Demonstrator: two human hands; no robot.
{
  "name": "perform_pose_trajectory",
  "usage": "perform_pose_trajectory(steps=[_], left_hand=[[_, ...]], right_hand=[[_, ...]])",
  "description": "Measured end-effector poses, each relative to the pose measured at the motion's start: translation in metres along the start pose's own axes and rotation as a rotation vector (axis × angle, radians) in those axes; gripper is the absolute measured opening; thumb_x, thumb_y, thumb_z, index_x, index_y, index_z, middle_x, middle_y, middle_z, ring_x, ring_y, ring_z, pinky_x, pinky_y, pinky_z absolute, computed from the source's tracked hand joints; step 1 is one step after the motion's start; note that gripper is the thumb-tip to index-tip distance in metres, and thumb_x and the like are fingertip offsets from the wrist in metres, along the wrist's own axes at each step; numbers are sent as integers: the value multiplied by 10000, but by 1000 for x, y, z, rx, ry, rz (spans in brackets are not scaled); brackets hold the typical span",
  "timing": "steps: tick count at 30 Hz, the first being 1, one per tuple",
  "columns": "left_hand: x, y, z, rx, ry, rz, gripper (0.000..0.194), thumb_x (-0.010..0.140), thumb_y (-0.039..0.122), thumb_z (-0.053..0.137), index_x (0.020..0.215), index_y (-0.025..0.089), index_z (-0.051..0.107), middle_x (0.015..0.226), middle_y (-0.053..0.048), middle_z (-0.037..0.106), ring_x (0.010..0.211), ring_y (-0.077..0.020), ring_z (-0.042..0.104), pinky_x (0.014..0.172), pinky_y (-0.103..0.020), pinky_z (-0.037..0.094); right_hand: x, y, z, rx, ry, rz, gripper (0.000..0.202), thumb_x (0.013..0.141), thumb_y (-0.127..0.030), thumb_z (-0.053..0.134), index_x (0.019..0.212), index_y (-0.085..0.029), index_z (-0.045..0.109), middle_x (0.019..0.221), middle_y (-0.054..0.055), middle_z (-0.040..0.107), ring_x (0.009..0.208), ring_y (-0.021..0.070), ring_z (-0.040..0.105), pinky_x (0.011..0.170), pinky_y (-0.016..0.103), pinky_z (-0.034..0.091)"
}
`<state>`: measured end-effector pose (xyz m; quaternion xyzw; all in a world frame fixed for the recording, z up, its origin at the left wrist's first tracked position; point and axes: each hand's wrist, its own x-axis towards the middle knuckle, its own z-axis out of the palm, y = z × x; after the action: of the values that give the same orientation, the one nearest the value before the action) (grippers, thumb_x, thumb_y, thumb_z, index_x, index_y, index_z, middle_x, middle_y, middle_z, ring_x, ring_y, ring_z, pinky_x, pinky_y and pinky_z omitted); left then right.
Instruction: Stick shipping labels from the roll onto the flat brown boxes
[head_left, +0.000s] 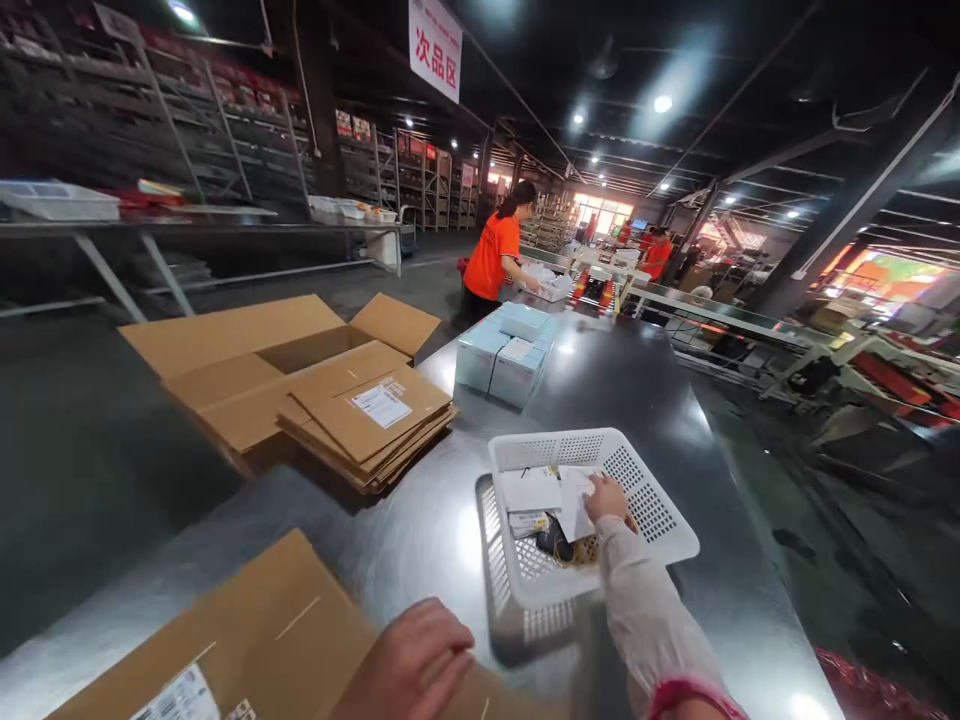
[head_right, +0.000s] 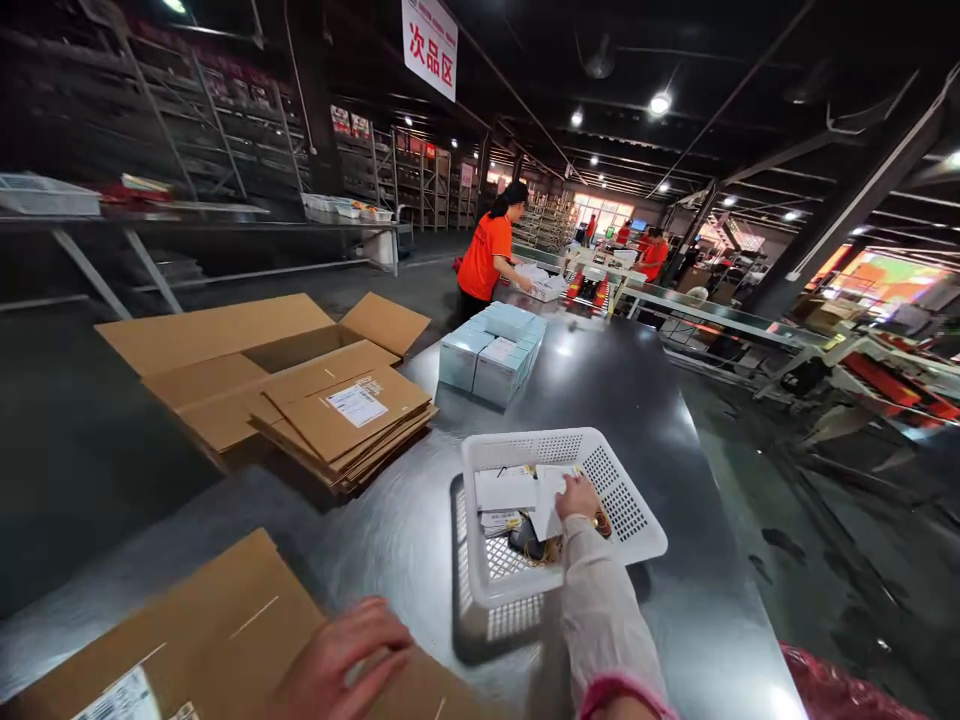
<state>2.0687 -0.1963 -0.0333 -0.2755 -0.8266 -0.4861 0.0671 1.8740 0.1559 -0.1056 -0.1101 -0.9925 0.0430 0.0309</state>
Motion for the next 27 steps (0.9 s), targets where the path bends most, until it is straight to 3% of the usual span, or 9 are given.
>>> perform_pose_trajectory(steps=[5, 8, 10, 13, 15, 17, 20, 25, 27], left_hand=[[59, 21, 61, 34, -180, 75, 95, 834, 207, 592, 822, 228, 684, 749, -54, 717, 737, -182, 648, 677, -275, 492], [60, 16, 78, -17, -195, 19, 107, 809, 178, 597, 788, 219, 693, 714, -47, 712, 715, -172, 643, 658, -258, 473], [61, 13, 84, -16, -195, -54, 118, 804, 177, 594, 762, 216, 697, 707, -42, 710, 704, -168, 637, 651, -254, 461], [66, 13, 87, -15, -172, -155, 139, 798, 174, 585, 727, 210, 699, 697, -33, 708, 693, -165, 627, 658, -251, 449], [69, 15, 87, -37, -163, -177, 142, 793, 178, 584, 717, 207, 701, 697, -31, 709, 693, -164, 624, 663, -249, 448], [70, 16, 84, -55, -155, -174, 140, 795, 190, 584, 724, 206, 704, 709, -33, 709, 705, -166, 623, 676, -250, 451], [70, 11, 75, -48, -106, -194, 160, 814, 217, 569, 728, 203, 702, 714, -39, 697, 711, -169, 617, 681, -263, 451], [89, -23, 62, -73, 97, -238, 187, 801, 225, 558, 920, 197, 699, 956, -91, 700, 886, -213, 612, 789, -333, 476], [105, -41, 58, -100, 237, -292, 490, 713, 222, 634, 1201, 192, 599, 1257, -128, 597, 1125, -265, 533, 905, -389, 452]], right_hand=[[19, -26, 33, 25, -208, -452, 588, 629, -380, 767, 1197, -342, 616, 1367, 48, 534, 1264, 294, 402, 973, 411, 325], [26, -31, 38, 28, -311, -585, 231, 716, -358, 715, 941, -306, 719, 1210, 50, 653, 1200, 289, 469, 983, 436, 300], [29, -30, 37, 32, -322, -608, 202, 799, -350, 636, 971, -282, 715, 1200, 74, 657, 1197, 277, 482, 1003, 443, 286], [26, -33, 37, 38, -323, -631, 639, 673, -429, 753, 1266, -281, 569, 1391, 95, 518, 1305, 296, 389, 1059, 457, 253], [19, -40, 41, 44, -341, -655, 786, 533, -428, 842, 1258, -281, 573, 1353, 93, 553, 1281, 312, 419, 1077, 483, 235], [12, -48, 44, 64, -350, -674, 577, 519, -386, 857, 1061, -288, 685, 1234, 67, 638, 1232, 316, 468, 1083, 519, 211], [7, -53, 43, 129, -313, -651, 78, 694, -275, 740, 771, -262, 735, 1191, 56, 665, 1256, 315, 454, 1086, 556, 184], [-1, -48, 19, 322, -214, -570, 204, 834, -210, 550, 772, -222, 744, 1288, 85, 612, 1251, 274, 478, 1058, 468, 323], [-8, -49, 8, 423, -198, -559, 266, 888, -303, 499, 847, -216, 746, 1296, 84, 605, 1213, 240, 518, 1015, 406, 391]])
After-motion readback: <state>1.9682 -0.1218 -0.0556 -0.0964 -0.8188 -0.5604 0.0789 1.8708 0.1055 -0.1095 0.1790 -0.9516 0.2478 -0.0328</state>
